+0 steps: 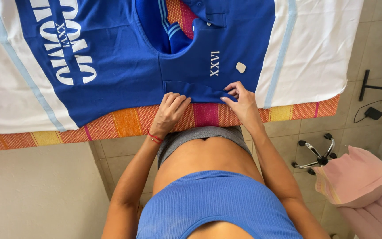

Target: Marking and cutting a blue and white jersey with scissors on a work table

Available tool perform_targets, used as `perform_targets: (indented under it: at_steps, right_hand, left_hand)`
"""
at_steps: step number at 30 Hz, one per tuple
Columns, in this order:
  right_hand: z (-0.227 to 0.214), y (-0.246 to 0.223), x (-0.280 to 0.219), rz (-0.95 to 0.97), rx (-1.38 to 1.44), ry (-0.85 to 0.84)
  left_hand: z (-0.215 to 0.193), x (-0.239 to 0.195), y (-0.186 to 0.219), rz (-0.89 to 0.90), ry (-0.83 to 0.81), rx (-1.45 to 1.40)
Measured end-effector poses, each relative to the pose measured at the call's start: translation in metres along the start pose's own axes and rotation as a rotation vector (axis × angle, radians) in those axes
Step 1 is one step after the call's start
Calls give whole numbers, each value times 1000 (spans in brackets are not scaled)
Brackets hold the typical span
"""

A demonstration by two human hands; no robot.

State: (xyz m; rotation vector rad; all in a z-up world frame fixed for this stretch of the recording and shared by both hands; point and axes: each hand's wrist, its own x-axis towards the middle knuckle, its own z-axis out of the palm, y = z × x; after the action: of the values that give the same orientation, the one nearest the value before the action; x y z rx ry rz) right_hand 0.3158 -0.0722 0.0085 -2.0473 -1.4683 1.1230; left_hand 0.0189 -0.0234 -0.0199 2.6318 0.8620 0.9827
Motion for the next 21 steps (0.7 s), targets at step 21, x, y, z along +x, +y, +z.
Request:
perform_targets:
  at_steps: [21]
  right_hand:
    - [-4, -1, -12, -7, 54, 64]
  left_hand:
    - [0, 7, 26, -45, -160, 130]
